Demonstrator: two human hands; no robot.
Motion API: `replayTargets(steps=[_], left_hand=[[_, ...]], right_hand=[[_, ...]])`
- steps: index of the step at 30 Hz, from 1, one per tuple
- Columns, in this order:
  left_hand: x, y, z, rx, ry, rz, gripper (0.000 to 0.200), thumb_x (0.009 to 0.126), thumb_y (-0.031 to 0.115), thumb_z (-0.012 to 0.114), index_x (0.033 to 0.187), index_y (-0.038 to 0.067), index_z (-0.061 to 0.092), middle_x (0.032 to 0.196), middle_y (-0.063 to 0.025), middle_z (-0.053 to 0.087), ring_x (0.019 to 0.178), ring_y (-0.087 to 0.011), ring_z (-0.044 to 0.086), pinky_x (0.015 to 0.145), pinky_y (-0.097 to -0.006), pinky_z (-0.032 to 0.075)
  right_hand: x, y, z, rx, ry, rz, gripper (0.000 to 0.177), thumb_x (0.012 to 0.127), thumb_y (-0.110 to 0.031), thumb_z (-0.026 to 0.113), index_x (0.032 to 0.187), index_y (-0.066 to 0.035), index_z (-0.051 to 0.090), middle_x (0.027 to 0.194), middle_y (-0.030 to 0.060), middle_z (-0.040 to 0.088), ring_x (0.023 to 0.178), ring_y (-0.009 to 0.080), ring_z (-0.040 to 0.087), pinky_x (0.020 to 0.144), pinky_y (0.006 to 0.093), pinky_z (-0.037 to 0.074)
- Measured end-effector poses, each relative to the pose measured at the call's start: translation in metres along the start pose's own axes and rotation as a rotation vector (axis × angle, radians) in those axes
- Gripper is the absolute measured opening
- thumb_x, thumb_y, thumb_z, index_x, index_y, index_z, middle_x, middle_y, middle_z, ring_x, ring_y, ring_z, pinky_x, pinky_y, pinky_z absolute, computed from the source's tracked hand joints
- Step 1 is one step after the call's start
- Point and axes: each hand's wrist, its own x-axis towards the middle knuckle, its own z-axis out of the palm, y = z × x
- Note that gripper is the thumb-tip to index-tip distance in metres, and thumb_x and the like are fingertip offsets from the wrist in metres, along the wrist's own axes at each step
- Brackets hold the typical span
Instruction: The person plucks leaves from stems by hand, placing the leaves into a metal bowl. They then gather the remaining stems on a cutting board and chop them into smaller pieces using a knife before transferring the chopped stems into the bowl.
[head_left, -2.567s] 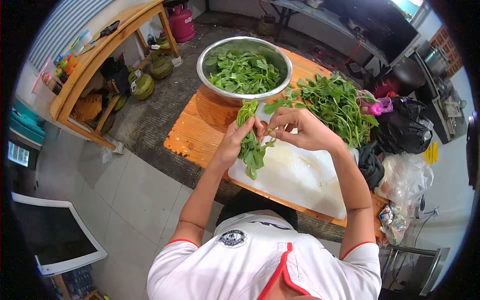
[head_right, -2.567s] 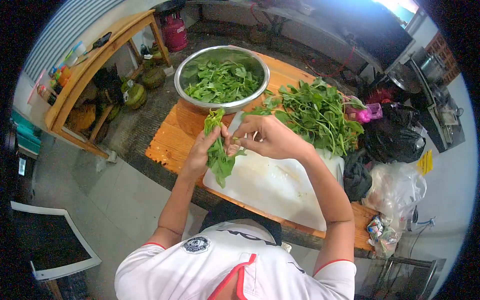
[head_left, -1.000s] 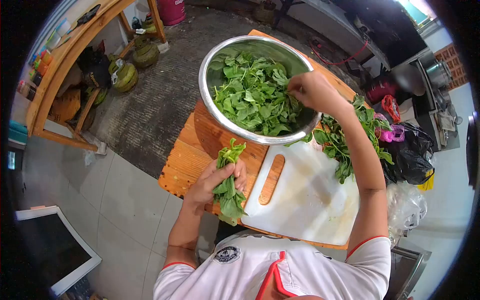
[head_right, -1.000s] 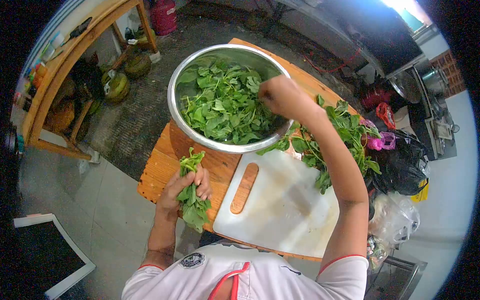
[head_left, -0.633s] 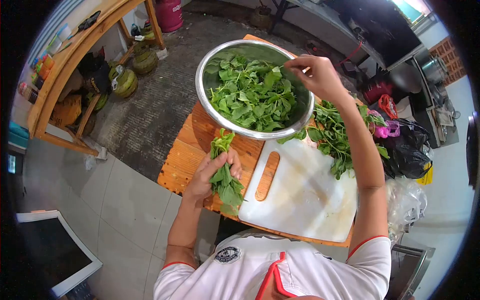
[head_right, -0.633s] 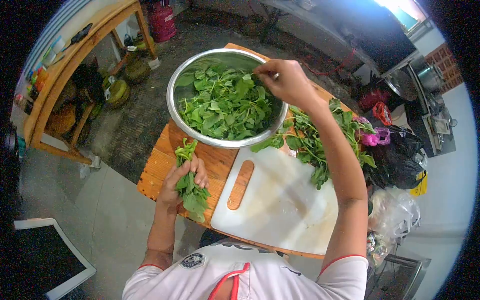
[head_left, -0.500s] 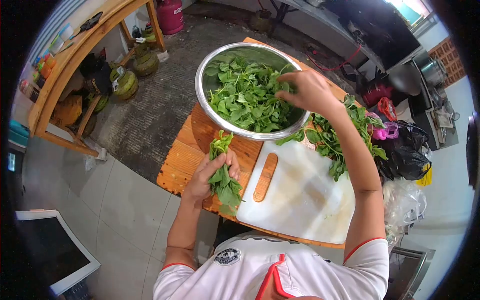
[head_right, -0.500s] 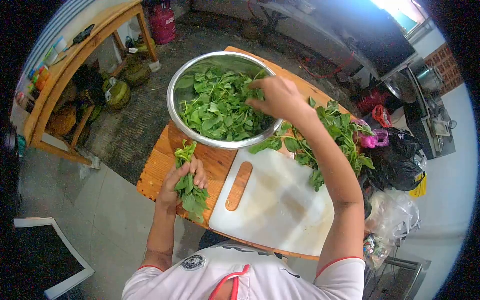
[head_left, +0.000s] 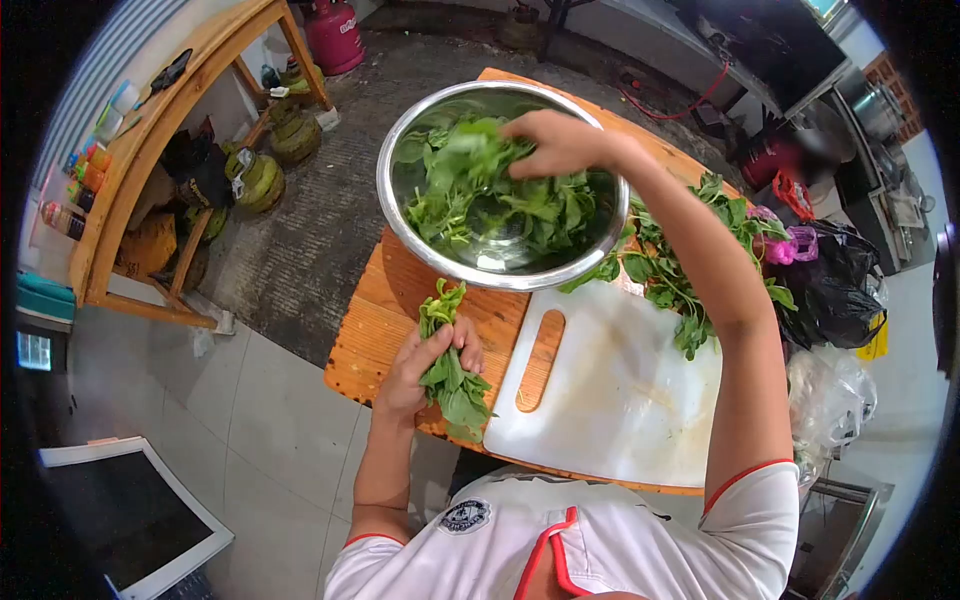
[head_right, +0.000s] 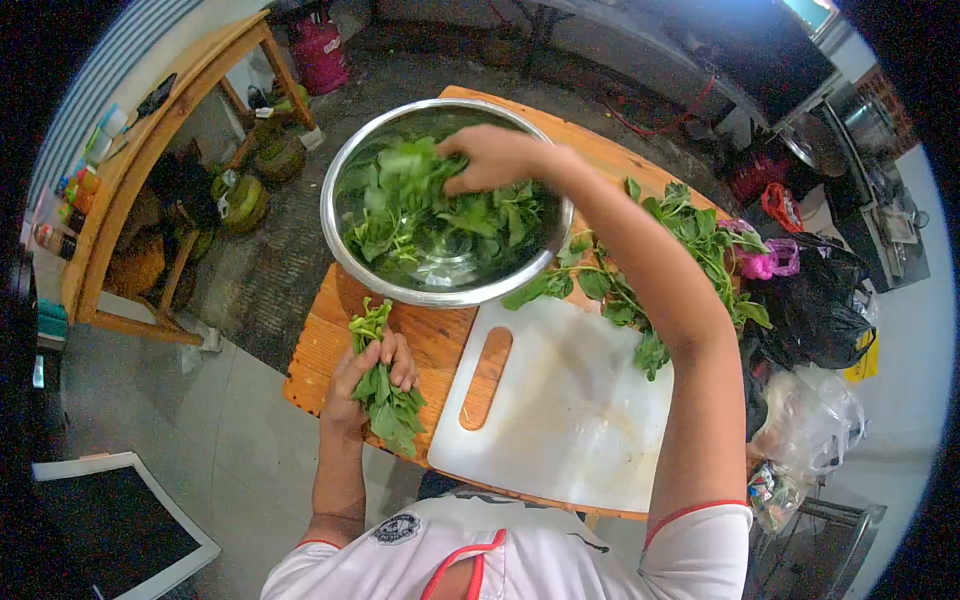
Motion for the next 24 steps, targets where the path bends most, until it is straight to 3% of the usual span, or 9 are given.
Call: replayTargets(steps=[3, 6, 9, 10, 13, 14, 17, 20, 24], left_hand=[[-0.002, 0.001, 0.003, -0.014, 0.027, -0.025, 0.025, 0.1, 0.029, 0.047, 0.087, 0.008, 0.044, 0.076, -0.0061, 0.049, 0.075, -0.0168, 0.051, 0.074, -0.0316, 0.044], [-0.002, -0.001, 0.001, -0.005, 0.009, -0.039, 0.025, 0.099, 0.029, 0.047, 0.087, 0.008, 0.044, 0.077, -0.0061, 0.05, 0.076, -0.0165, 0.051, 0.073, -0.0308, 0.044], [-0.002, 0.0, 0.0, -0.004, -0.011, -0.075, 0.025, 0.1, 0.029, 0.047, 0.087, 0.008, 0.044, 0.078, -0.0061, 0.05, 0.078, -0.0165, 0.051, 0.073, -0.0301, 0.043], [-0.002, 0.0, -0.001, -0.002, -0.012, -0.077, 0.024, 0.1, 0.029, 0.047, 0.087, 0.008, 0.045, 0.079, -0.0062, 0.05, 0.078, -0.0165, 0.051, 0.074, -0.0302, 0.044], [-0.003, 0.001, 0.0, -0.003, -0.012, -0.088, 0.024, 0.1, 0.028, 0.046, 0.088, 0.008, 0.046, 0.079, -0.0062, 0.051, 0.08, -0.0168, 0.052, 0.075, -0.0303, 0.044], [-0.003, 0.001, 0.0, -0.008, -0.01, -0.096, 0.024, 0.1, 0.028, 0.046, 0.088, 0.008, 0.046, 0.08, -0.0062, 0.051, 0.08, -0.0169, 0.052, 0.075, -0.0303, 0.044], [-0.002, 0.001, 0.0, -0.018, -0.01, -0.104, 0.023, 0.1, 0.028, 0.046, 0.089, 0.007, 0.047, 0.08, -0.0062, 0.051, 0.08, -0.0169, 0.052, 0.076, -0.0304, 0.045], [-0.002, 0.001, 0.0, -0.008, -0.018, -0.106, 0.024, 0.101, 0.028, 0.046, 0.089, 0.007, 0.047, 0.08, -0.0061, 0.051, 0.08, -0.0166, 0.053, 0.076, -0.0301, 0.045], [-0.003, 0.0, 0.001, 0.014, -0.004, -0.11, 0.024, 0.101, 0.029, 0.046, 0.09, 0.007, 0.047, 0.08, -0.0059, 0.052, 0.079, -0.016, 0.053, 0.074, -0.0294, 0.045]], right_hand=[[-0.017, -0.019, -0.041, 0.355, -0.168, 0.465, 0.057, 0.079, -0.028, 0.067, 0.129, -0.002, 0.056, 0.113, 0.013, 0.066, 0.101, 0.0216, 0.062, 0.091, 0.0347, 0.049], [-0.027, -0.007, -0.051, 0.451, -0.22, 0.46, 0.064, 0.079, -0.028, 0.068, 0.135, -0.004, 0.051, 0.116, 0.0122, 0.065, 0.105, 0.0209, 0.061, 0.092, 0.0345, 0.049], [-0.023, 0.0, -0.038, 0.372, -0.251, 0.32, 0.07, 0.077, -0.039, 0.07, 0.132, -0.002, 0.052, 0.115, 0.0134, 0.065, 0.097, 0.0224, 0.064, 0.087, 0.0336, 0.052], [-0.014, 0.003, -0.034, 0.264, -0.299, 0.303, 0.06, 0.082, -0.028, 0.069, 0.133, -0.002, 0.052, 0.119, 0.0127, 0.065, 0.103, 0.0208, 0.063, 0.093, 0.0326, 0.049], [-0.008, 0.001, -0.033, 0.089, -0.044, 0.232, 0.046, 0.086, -0.023, 0.067, 0.125, -0.001, 0.058, 0.112, 0.0111, 0.067, 0.094, 0.0189, 0.065, 0.085, 0.0322, 0.053], [-0.011, -0.002, -0.036, 0.067, -0.009, 0.204, 0.032, 0.086, -0.012, 0.064, 0.116, 0.0, 0.064, 0.101, 0.0102, 0.069, 0.083, 0.0147, 0.066, 0.075, 0.0299, 0.055], [-0.013, 0.014, -0.039, 0.165, 0.063, 0.15, 0.031, 0.078, -0.014, 0.07, 0.109, -0.008, 0.07, 0.097, 0.0125, 0.071, 0.085, 0.0225, 0.067, 0.08, 0.0366, 0.053], [-0.023, -0.001, -0.043, 0.133, 0.108, 0.121, 0.031, 0.081, 0.004, 0.058, 0.11, 0.001, 0.066, 0.089, 0.01, 0.069, 0.077, 0.0109, 0.065, 0.07, 0.0284, 0.055], [-0.029, 0.001, -0.04, 0.025, 0.171, 0.141, 0.035, 0.076, 0.004, 0.058, 0.11, -0.002, 0.067, 0.091, 0.0124, 0.07, 0.08, 0.0175, 0.066, 0.076, 0.0325, 0.054]])
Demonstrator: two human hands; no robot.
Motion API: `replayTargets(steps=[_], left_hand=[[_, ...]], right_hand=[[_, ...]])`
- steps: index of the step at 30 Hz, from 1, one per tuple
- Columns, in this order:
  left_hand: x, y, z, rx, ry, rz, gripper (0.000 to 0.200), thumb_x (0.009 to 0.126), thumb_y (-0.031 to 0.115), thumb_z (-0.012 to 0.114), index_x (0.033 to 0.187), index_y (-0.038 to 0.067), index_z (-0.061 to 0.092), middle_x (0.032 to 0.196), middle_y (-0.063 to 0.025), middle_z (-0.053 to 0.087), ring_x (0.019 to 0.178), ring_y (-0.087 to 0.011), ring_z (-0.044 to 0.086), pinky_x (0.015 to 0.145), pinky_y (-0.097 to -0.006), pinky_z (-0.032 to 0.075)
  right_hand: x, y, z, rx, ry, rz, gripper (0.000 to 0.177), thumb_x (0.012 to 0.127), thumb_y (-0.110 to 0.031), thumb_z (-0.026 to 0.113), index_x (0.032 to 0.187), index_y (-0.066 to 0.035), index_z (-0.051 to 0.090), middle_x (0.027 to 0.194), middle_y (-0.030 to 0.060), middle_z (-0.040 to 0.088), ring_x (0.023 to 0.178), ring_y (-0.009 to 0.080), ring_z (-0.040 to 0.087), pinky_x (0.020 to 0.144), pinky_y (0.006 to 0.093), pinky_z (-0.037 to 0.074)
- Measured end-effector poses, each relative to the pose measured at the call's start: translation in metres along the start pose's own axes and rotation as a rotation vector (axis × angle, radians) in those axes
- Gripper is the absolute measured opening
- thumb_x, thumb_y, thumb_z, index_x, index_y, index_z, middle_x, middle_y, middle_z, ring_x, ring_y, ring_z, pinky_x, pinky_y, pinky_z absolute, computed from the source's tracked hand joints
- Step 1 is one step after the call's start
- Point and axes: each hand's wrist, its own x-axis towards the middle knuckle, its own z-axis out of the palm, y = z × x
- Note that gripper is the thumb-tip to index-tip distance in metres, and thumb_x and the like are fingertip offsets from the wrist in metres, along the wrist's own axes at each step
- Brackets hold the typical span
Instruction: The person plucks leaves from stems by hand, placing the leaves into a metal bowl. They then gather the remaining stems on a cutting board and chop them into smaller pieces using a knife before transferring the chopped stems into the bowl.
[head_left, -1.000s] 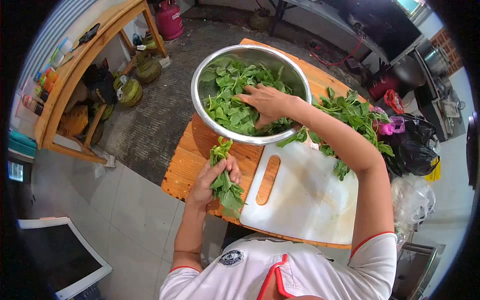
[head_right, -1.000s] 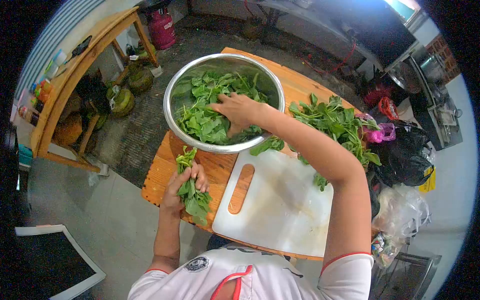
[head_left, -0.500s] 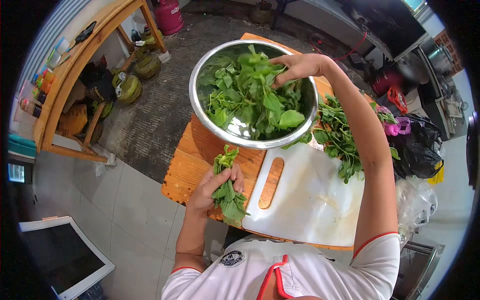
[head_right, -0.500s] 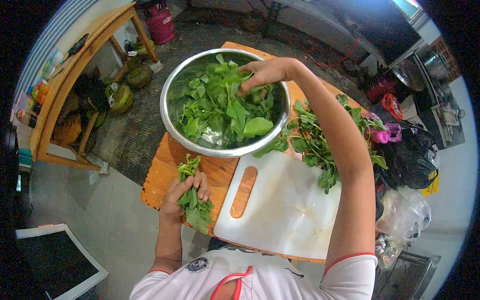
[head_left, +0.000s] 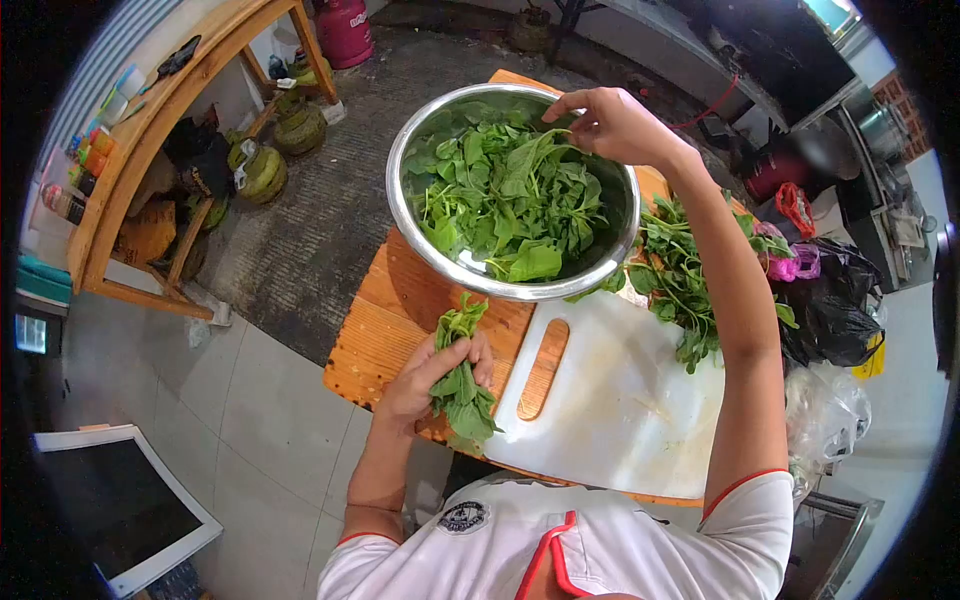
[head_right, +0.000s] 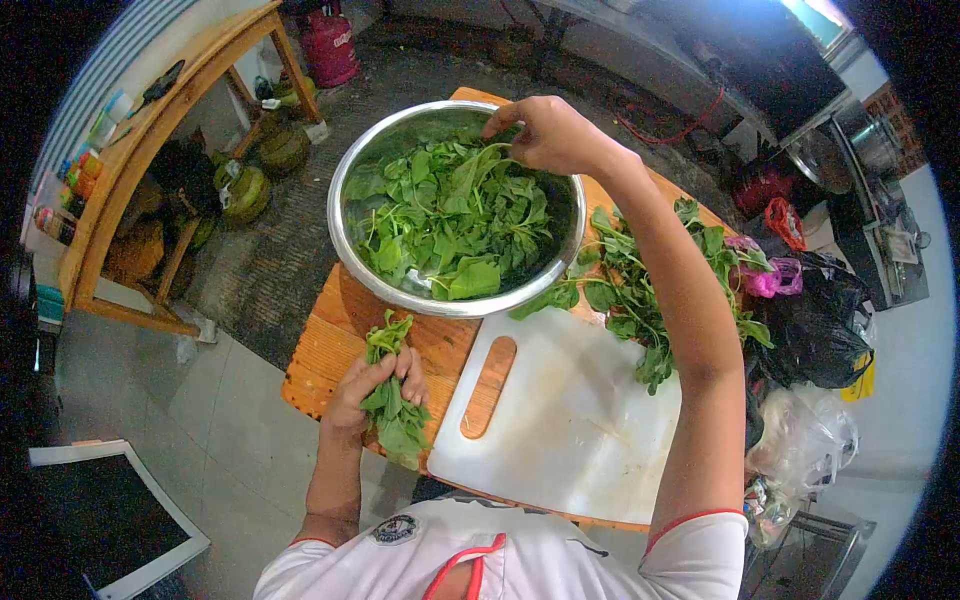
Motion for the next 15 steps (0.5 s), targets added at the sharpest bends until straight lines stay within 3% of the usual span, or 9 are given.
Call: replayTargets(steps=[2, 5, 7, 8, 9, 11, 15], left_hand=[[0.0, -0.001, 0.0, -0.002, 0.002, 0.004, 0.024, 0.101, 0.029, 0.046, 0.09, 0.008, 0.047, 0.08, -0.0059, 0.052, 0.079, -0.0159, 0.053, 0.074, -0.0292, 0.045], [0.001, -0.003, -0.003, 0.007, -0.004, 0.011, 0.024, 0.101, 0.029, 0.045, 0.09, 0.008, 0.047, 0.08, -0.0059, 0.052, 0.079, -0.0158, 0.053, 0.074, -0.0292, 0.045], [0.002, -0.004, -0.004, 0.012, -0.01, 0.019, 0.024, 0.101, 0.03, 0.045, 0.091, 0.008, 0.046, 0.08, -0.0061, 0.052, 0.079, -0.0157, 0.053, 0.074, -0.0292, 0.045], [0.002, -0.005, -0.004, 0.013, -0.011, 0.027, 0.024, 0.101, 0.03, 0.045, 0.091, 0.008, 0.046, 0.08, -0.0061, 0.052, 0.079, -0.0156, 0.053, 0.073, -0.0292, 0.045], [0.002, -0.004, -0.003, 0.014, -0.012, 0.036, 0.024, 0.101, 0.03, 0.044, 0.091, 0.008, 0.046, 0.08, -0.0062, 0.052, 0.079, -0.0155, 0.053, 0.073, -0.0292, 0.045], [0.002, -0.003, -0.002, 0.022, -0.013, 0.038, 0.024, 0.101, 0.03, 0.044, 0.091, 0.008, 0.046, 0.079, -0.006, 0.052, 0.079, -0.0154, 0.053, 0.074, -0.0294, 0.045], [0.001, -0.003, -0.001, 0.045, -0.002, 0.033, 0.025, 0.101, 0.03, 0.044, 0.091, 0.008, 0.046, 0.078, -0.0054, 0.052, 0.079, -0.0155, 0.053, 0.075, -0.03, 0.046]], right_hand=[[-0.002, -0.001, 0.0, -0.032, 0.037, 0.002, 0.037, 0.073, 0.0, 0.061, 0.108, -0.007, 0.07, 0.091, 0.017, 0.07, 0.083, 0.0261, 0.068, 0.079, 0.0366, 0.053], [-0.005, -0.004, -0.002, 0.031, 0.074, -0.048, 0.035, 0.073, -0.003, 0.061, 0.107, -0.007, 0.069, 0.092, 0.0196, 0.069, 0.084, 0.0305, 0.068, 0.079, 0.0398, 0.052], [-0.008, -0.011, -0.002, -0.15, -0.018, -0.035, 0.03, 0.078, -0.012, 0.064, 0.107, -0.006, 0.069, 0.095, 0.0213, 0.068, 0.088, 0.0356, 0.067, 0.081, 0.0421, 0.052], [-0.011, -0.017, 0.0, -0.235, -0.108, 0.066, 0.034, 0.082, -0.016, 0.069, 0.112, 0.001, 0.065, 0.092, 0.0182, 0.069, 0.083, 0.0283, 0.068, 0.078, 0.0375, 0.053], [-0.009, -0.006, 0.01, -0.253, -0.108, 0.09, 0.04, 0.082, -0.024, 0.072, 0.114, 0.0, 0.064, 0.093, 0.0198, 0.069, 0.086, 0.0328, 0.067, 0.079, 0.0408, 0.052], [-0.016, 0.003, 0.023, -0.19, -0.002, 0.037, 0.044, 0.082, -0.025, 0.074, 0.117, -0.001, 0.062, 0.095, 0.0215, 0.068, 0.091, 0.0366, 0.066, 0.082, 0.0436, 0.051], [-0.026, 0.004, 0.027, -0.21, 0.149, -0.105, 0.047, 0.077, -0.006, 0.069, 0.122, -0.002, 0.057, 0.101, 0.0222, 0.068, 0.097, 0.0376, 0.064, 0.087, 0.0441, 0.049]])
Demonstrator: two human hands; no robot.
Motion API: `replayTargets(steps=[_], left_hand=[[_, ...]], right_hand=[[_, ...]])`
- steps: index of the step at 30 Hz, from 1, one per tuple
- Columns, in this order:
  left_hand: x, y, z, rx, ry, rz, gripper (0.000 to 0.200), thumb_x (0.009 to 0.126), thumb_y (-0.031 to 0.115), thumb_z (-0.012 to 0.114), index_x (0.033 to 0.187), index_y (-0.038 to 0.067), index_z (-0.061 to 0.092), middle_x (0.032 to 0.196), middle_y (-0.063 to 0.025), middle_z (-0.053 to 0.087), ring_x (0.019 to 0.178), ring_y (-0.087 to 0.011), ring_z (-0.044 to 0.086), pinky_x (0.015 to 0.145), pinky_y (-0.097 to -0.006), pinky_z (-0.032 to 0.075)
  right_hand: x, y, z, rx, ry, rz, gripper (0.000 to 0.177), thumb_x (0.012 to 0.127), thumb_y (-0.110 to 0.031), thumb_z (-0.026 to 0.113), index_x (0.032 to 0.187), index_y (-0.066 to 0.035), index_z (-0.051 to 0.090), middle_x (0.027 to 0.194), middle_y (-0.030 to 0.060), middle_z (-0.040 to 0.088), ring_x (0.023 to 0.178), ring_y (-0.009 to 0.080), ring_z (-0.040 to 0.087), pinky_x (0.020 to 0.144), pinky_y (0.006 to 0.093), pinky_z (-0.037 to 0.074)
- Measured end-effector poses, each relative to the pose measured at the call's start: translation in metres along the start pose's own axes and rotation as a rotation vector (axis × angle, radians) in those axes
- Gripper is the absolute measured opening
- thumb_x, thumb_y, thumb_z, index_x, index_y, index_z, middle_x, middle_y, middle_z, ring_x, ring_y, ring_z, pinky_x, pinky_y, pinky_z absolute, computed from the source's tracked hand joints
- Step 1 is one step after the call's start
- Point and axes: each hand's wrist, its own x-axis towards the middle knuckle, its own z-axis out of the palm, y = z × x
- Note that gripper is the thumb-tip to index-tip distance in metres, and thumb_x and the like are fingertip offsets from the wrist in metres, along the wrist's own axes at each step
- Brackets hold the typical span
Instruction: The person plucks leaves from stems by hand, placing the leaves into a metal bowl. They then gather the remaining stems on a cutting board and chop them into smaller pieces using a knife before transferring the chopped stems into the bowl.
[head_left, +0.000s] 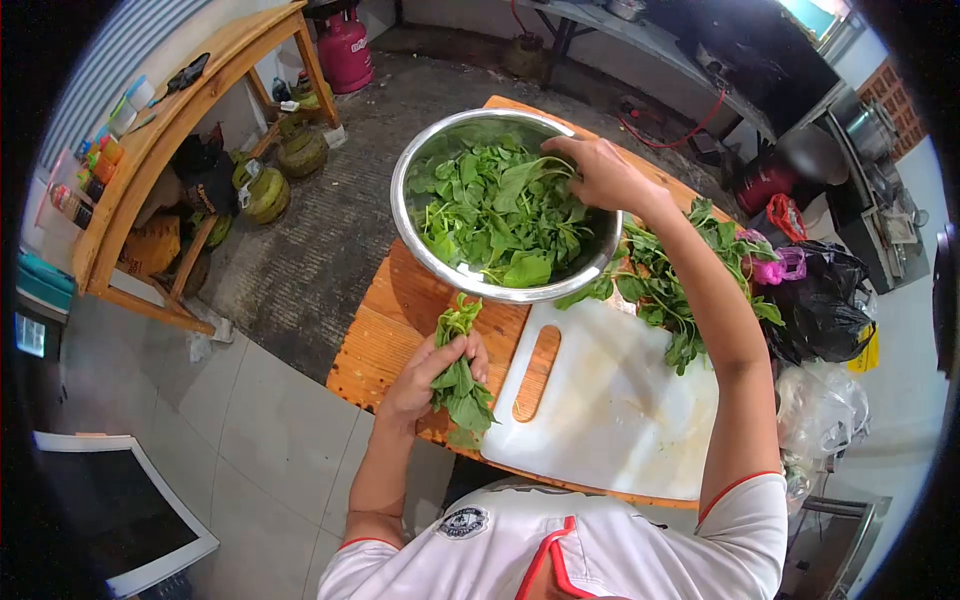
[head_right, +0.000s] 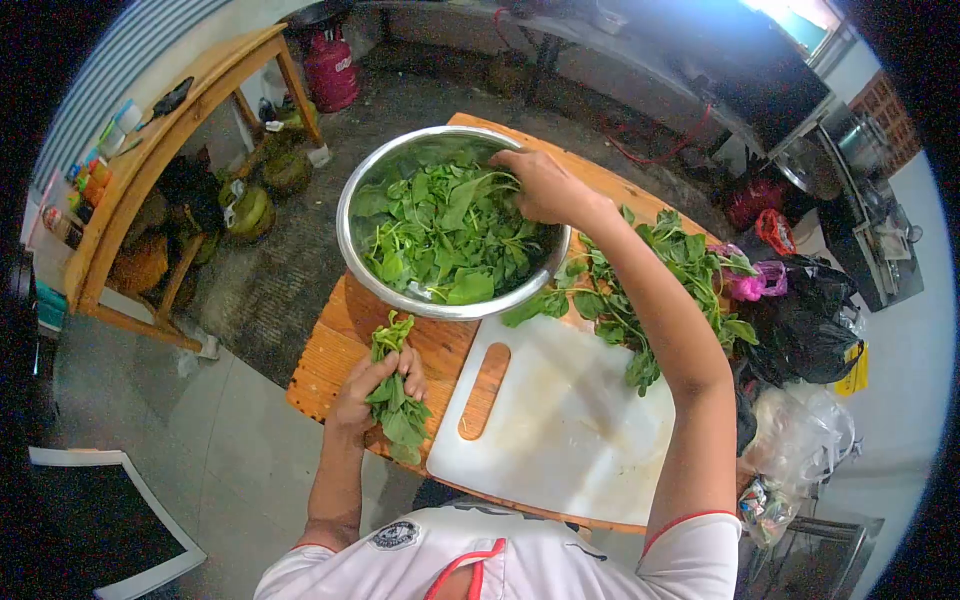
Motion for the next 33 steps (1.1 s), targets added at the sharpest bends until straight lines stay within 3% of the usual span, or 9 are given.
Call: replayTargets(steps=[1, 4, 5, 9, 14, 22, 27, 30, 33], left_hand=[[0.0, 0.0, 0.0, 0.007, 0.0, 0.003, 0.025, 0.101, 0.03, 0.045, 0.091, 0.008, 0.046, 0.078, -0.0052, 0.052, 0.079, -0.0156, 0.053, 0.075, -0.0301, 0.046], [0.001, -0.001, 0.0, 0.02, 0.003, 0.018, 0.024, 0.101, 0.03, 0.046, 0.09, 0.009, 0.047, 0.078, -0.0048, 0.052, 0.079, -0.016, 0.054, 0.075, -0.0303, 0.046], [0.0, -0.002, 0.0, 0.016, 0.013, 0.025, 0.024, 0.101, 0.03, 0.046, 0.09, 0.009, 0.047, 0.078, -0.0048, 0.053, 0.079, -0.0162, 0.055, 0.075, -0.0304, 0.046], [0.0, -0.005, -0.004, 0.003, 0.022, 0.042, 0.023, 0.1, 0.029, 0.047, 0.09, 0.009, 0.048, 0.078, -0.0043, 0.054, 0.079, -0.0166, 0.056, 0.076, -0.031, 0.047], [-0.002, -0.005, -0.002, 0.064, 0.053, 0.026, 0.023, 0.1, 0.031, 0.048, 0.091, 0.01, 0.049, 0.078, -0.0035, 0.055, 0.079, -0.015, 0.056, 0.078, -0.0312, 0.048], [0.002, -0.009, -0.005, 0.104, 0.05, 0.025, 0.024, 0.1, 0.032, 0.048, 0.09, 0.01, 0.049, 0.078, -0.0035, 0.055, 0.078, -0.0147, 0.055, 0.077, -0.0308, 0.048], [0.002, -0.01, -0.006, 0.063, 0.051, 0.042, 0.026, 0.1, 0.033, 0.049, 0.089, 0.009, 0.048, 0.076, -0.0046, 0.055, 0.078, -0.0168, 0.056, 0.076, -0.0317, 0.048], [0.003, -0.011, -0.008, 0.018, 0.036, 0.051, 0.026, 0.099, 0.032, 0.049, 0.089, 0.009, 0.049, 0.075, -0.0049, 0.054, 0.078, -0.0181, 0.056, 0.075, -0.0328, 0.048], [0.004, -0.012, -0.009, -0.031, 0.021, 0.049, 0.025, 0.099, 0.032, 0.049, 0.089, 0.009, 0.049, 0.075, -0.0047, 0.054, 0.078, -0.0185, 0.057, 0.075, -0.0338, 0.049]], right_hand=[[-0.001, -0.001, -0.003, -0.09, 0.104, -0.044, 0.04, 0.074, 0.001, 0.064, 0.114, -0.001, 0.063, 0.093, 0.0202, 0.069, 0.09, 0.0333, 0.067, 0.082, 0.0416, 0.052], [0.005, -0.011, -0.023, 0.122, 0.091, 0.216, 0.03, 0.072, 0.002, 0.06, 0.1, 0.003, 0.069, 0.091, 0.0231, 0.069, 0.086, 0.0361, 0.067, 0.081, 0.0394, 0.053], [0.004, -0.016, -0.026, 0.124, 0.133, 0.191, 0.022, 0.073, 0.001, 0.06, 0.092, 0.004, 0.07, 0.081, 0.0221, 0.069, 0.075, 0.0344, 0.069, 0.074, 0.0385, 0.055], [0.004, -0.009, -0.017, 0.113, 0.208, 0.122, 0.021, 0.076, -0.008, 0.067, 0.095, 0.002, 0.07, 0.085, 0.0232, 0.069, 0.081, 0.0349, 0.069, 0.076, 0.0398, 0.054], [-0.005, -0.004, 0.006, -0.267, -0.087, 0.262, 0.039, 0.073, -0.015, 0.071, 0.11, -0.004, 0.063, 0.097, 0.0204, 0.068, 0.095, 0.0374, 0.065, 0.081, 0.0454, 0.053], [-0.002, -0.001, 0.02, -0.344, -0.076, 0.34, 0.026, 0.067, -0.017, 0.069, 0.09, -0.004, 0.069, 0.098, 0.0182, 0.068, 0.094, 0.0365, 0.066, 0.08, 0.0455, 0.053], [-0.005, -0.006, 0.014, -0.081, 0.227, 0.264, 0.019, 0.07, -0.018, 0.066, 0.082, -0.004, 0.072, 0.079, 0.0231, 0.067, 0.079, 0.039, 0.067, 0.07, 0.046, 0.053], [-0.005, -0.019, -0.001, 0.054, 0.436, 0.246, 0.019, 0.074, -0.017, 0.064, 0.085, -0.004, 0.073, 0.078, 0.023, 0.067, 0.077, 0.0389, 0.067, 0.068, 0.0461, 0.053], [-0.01, -0.046, -0.027, 0.092, 0.528, 0.124, 0.02, 0.081, -0.01, 0.063, 0.098, -0.006, 0.074, 0.081, 0.0174, 0.066, 0.074, 0.0303, 0.066, 0.067, 0.0387, 0.052]])
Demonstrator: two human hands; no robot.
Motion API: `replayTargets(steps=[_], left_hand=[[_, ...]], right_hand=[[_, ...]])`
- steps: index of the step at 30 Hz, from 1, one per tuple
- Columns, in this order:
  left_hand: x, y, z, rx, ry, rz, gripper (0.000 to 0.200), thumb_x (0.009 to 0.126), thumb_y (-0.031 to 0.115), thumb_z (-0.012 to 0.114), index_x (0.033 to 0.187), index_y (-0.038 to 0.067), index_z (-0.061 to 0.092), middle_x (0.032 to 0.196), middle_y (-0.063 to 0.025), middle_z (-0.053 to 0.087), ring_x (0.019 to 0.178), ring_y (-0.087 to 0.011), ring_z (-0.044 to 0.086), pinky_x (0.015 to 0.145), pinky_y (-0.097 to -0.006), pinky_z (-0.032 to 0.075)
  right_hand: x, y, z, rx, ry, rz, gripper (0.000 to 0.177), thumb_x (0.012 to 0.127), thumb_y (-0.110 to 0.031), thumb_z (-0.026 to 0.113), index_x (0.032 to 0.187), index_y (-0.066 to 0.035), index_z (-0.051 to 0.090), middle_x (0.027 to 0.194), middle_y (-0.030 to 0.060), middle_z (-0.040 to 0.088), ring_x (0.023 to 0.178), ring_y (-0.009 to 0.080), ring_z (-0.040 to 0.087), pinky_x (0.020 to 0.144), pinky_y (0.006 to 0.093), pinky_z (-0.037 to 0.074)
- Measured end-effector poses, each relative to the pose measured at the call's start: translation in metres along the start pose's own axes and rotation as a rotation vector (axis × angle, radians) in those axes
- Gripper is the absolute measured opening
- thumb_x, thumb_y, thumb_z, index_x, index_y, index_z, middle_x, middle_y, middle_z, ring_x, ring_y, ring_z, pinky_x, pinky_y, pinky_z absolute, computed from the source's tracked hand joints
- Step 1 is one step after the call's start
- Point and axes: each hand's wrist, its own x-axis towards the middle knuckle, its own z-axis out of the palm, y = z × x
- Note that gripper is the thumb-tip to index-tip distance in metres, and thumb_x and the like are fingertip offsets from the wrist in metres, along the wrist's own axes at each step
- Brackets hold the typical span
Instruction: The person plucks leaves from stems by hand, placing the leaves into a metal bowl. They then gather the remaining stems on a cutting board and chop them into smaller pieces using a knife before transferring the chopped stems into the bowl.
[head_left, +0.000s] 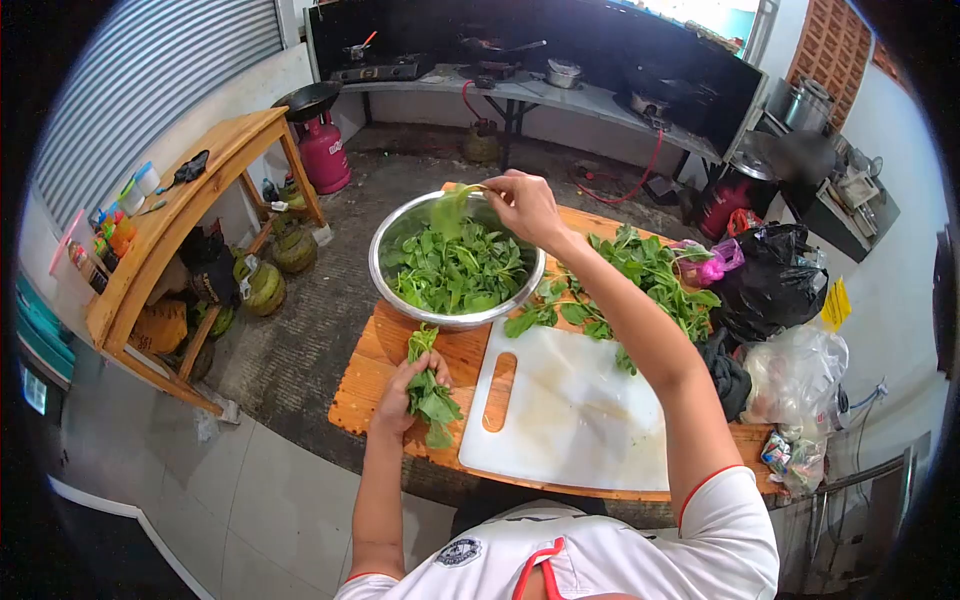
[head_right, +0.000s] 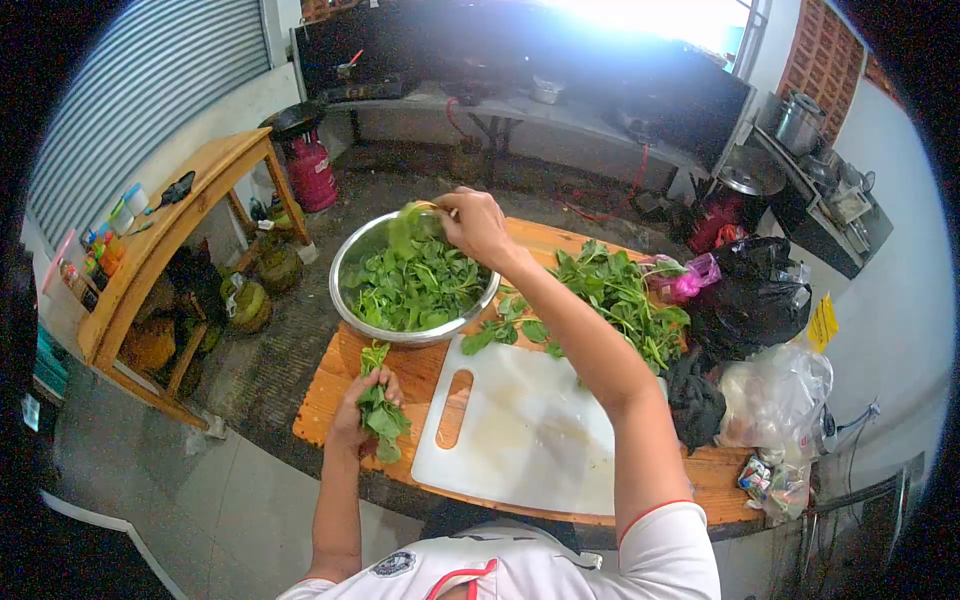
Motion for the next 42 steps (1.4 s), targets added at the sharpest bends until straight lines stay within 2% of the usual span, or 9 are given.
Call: replayTargets(steps=[3, 7, 11, 19, 26, 31, 35, 39, 42], left_hand=[[0.0, 0.002, 0.006, 0.034, 0.014, 0.029, 0.025, 0.101, 0.033, 0.045, 0.089, 0.011, 0.045, 0.075, -0.0026, 0.047, 0.072, -0.0178, 0.052, 0.075, -0.0349, 0.047], [0.002, 0.002, 0.005, -0.07, 0.027, 0.133, 0.023, 0.102, 0.032, 0.043, 0.092, 0.012, 0.047, 0.075, -0.0004, 0.045, 0.072, -0.0148, 0.052, 0.076, -0.0336, 0.047], [0.004, 0.006, 0.014, -0.041, 0.068, 0.174, 0.024, 0.1, 0.033, 0.047, 0.099, 0.009, 0.051, 0.074, -0.0016, 0.049, 0.073, -0.0149, 0.054, 0.073, -0.033, 0.048], [0.01, 0.002, 0.06, -0.026, 0.018, 0.056, 0.028, 0.1, 0.032, 0.049, 0.107, 0.006, 0.053, 0.077, -0.0001, 0.052, 0.074, -0.0117, 0.058, 0.066, -0.0275, 0.052], [0.009, -0.013, 0.075, 0.088, 0.006, -0.019, 0.033, 0.101, 0.027, 0.047, 0.122, 0.002, 0.051, 0.103, -0.0052, 0.064, 0.091, -0.0123, 0.064, 0.08, -0.027, 0.055], [0.005, -0.017, 0.072, 0.223, -0.048, -0.027, 0.027, 0.099, 0.026, 0.052, 0.116, 0.006, 0.053, 0.097, -0.0036, 0.062, 0.086, -0.0116, 0.062, 0.075, -0.0273, 0.053], [0.005, -0.014, 0.072, 0.297, -0.037, -0.062, 0.022, 0.097, 0.026, 0.053, 0.109, 0.008, 0.054, 0.092, -0.0039, 0.061, 0.08, -0.0104, 0.06, 0.071, -0.0258, 0.05], [0.008, -0.008, 0.064, 0.117, -0.038, -0.151, 0.031, 0.097, 0.028, 0.054, 0.118, 0.005, 0.056, 0.097, -0.0063, 0.064, 0.097, -0.0174, 0.063, 0.091, -0.0328, 0.049], [0.009, -0.006, 0.043, 0.128, -0.152, 0.02, 0.029, 0.096, 0.033, 0.053, 0.106, 0.006, 0.056, 0.085, -0.0085, 0.064, 0.096, -0.0239, 0.064, 0.093, -0.0402, 0.049]], right_hand=[[0.002, -0.001, -0.014, 0.042, 0.036, -0.193, 0.023, 0.087, -0.008, 0.062, 0.108, -0.007, 0.072, 0.086, 0.0126, 0.065, 0.07, 0.0198, 0.064, 0.065, 0.0328, 0.052], [0.002, -0.021, -0.044, 0.266, -0.05, 0.007, 0.022, 0.089, -0.016, 0.06, 0.106, -0.009, 0.073, 0.086, 0.0153, 0.066, 0.075, 0.0227, 0.064, 0.07, 0.0343, 0.05], [-0.017, -0.049, -0.083, 0.35, -0.119, 0.053, 0.022, 0.089, -0.018, 0.066, 0.098, 0.001, 0.072, 0.076, 0.0073, 0.069, 0.066, 0.0092, 0.062, 0.063, 0.0278, 0.052], [-0.091, -0.097, -0.081, 0.715, -0.827, 0.261, 0.015, 0.087, -0.013, 0.071, 0.09, 0.002, 0.071, 0.074, 0.004, 0.069, 0.06, 0.0065, 0.062, 0.055, 0.021, 0.05], [-0.109, -0.107, -0.055, 0.633, -0.597, 0.241, 0.017, 0.086, -0.011, 0.071, 0.076, 0.001, 0.065, 0.063, 0.0036, 0.067, 0.055, 0.0062, 0.063, 0.049, 0.0207, 0.047], [-0.124, -0.1, -0.041, 0.525, -0.413, 0.002, 0.019, 0.087, -0.01, 0.071, 0.072, -0.002, 0.061, 0.058, 0.0028, 0.066, 0.051, 0.0064, 0.063, 0.047, 0.0207, 0.046], [-0.12, -0.095, -0.036, 0.744, -0.587, 0.219, 0.015, 0.086, -0.011, 0.072, 0.081, -0.001, 0.063, 0.061, 0.0011, 0.067, 0.053, 0.0072, 0.063, 0.047, 0.0204, 0.046], [-0.095, -0.082, -0.047, 0.775, -0.723, 0.226, 0.024, 0.083, -0.018, 0.075, 0.097, -0.001, 0.066, 0.068, 0.0043, 0.069, 0.058, 0.0063, 0.06, 0.05, 0.0223, 0.045], [-0.052, -0.056, -0.07, 0.627, -0.361, 0.409, 0.028, 0.086, -0.026, 0.072, 0.104, -0.005, 0.068, 0.073, 0.0021, 0.068, 0.06, 0.0054, 0.059, 0.052, 0.0199, 0.046]])
